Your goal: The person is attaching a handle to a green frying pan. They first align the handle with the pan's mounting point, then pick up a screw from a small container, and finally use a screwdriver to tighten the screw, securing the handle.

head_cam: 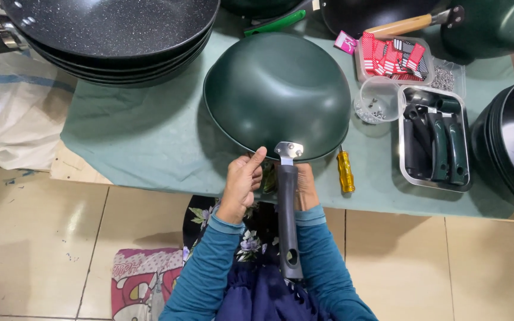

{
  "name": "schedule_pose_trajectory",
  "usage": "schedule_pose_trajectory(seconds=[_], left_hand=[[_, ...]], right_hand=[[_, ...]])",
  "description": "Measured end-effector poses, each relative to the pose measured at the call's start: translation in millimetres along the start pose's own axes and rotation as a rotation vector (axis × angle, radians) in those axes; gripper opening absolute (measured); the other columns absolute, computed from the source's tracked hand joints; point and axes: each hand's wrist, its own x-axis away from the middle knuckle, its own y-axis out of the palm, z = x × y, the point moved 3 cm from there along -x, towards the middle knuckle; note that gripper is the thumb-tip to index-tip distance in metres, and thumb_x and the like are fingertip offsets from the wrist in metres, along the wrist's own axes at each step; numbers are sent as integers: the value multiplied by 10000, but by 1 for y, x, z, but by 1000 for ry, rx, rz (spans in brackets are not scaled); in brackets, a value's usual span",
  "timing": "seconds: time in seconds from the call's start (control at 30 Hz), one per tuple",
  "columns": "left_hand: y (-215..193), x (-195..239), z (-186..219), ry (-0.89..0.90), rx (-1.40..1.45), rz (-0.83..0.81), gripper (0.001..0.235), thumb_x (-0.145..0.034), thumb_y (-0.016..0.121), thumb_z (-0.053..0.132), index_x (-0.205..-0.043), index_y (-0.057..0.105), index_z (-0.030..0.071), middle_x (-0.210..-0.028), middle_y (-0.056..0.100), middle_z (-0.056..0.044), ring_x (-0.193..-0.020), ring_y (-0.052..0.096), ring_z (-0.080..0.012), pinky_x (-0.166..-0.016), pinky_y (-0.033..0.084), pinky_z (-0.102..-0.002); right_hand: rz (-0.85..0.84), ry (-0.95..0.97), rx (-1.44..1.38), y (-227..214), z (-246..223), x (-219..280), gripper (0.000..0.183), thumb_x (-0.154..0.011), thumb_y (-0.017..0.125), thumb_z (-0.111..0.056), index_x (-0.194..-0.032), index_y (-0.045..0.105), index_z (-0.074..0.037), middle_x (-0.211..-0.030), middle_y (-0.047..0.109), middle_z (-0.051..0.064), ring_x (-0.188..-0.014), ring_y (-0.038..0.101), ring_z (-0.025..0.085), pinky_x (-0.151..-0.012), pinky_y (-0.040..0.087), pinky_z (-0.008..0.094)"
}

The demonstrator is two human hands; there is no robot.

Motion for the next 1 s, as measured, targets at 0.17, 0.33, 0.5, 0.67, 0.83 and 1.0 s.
schedule_pose_trajectory(seconds=[0.17,0.33,0.5,0.67,0.83,1.0], left_hand=[[-1,-2,-10,-9,-19,-7,437,-929,791,322,-729,438,159,-487,284,83,-339,243,25,-313,180,-125],[-1,-3,-16,6,-6,-9,420,-940,779,310,-735,444,163,-483,279,94,-331,232,37,-309,179,-116],[0,1,-10,18,-26,7,393,-950,766,318,-757,462,161,-490,272,104,-336,234,41,-312,179,-116],[-6,-8,-10,16,-22,28,362,-950,764,324,-775,498,152,-490,270,100,-332,245,34,-322,174,-116],[-18,-20,-16,28,-9,55,329,-949,757,335,-804,531,144,-484,279,98,-326,240,31,-317,174,-117],[-27,-27,-30,-9,-16,66,326,-933,779,339,-816,561,127,-484,273,102,-316,237,27,-311,161,-126]], right_hand=[[4,33,-25,-8,2,0,235,-678,667,118,-902,717,65,-762,701,156,-696,728,258,-763,577,348],[8,61,-48,-12,5,-1,224,-661,650,123,-869,717,75,-748,701,164,-690,728,264,-774,574,352],[12,97,-83,-11,10,-7,210,-639,629,129,-826,716,88,-729,702,175,-682,728,271,-789,569,359],[-36,52,-41,3,-2,-9,286,-623,595,149,-878,718,106,-765,707,187,-680,726,290,-816,580,379],[-112,-32,105,-31,15,-25,376,-662,599,195,-988,734,68,-830,722,180,-737,740,282,-827,589,386],[-141,-34,124,-8,5,0,445,-646,546,208,-1001,652,-38,-807,654,15,-706,594,158,-756,505,310]])
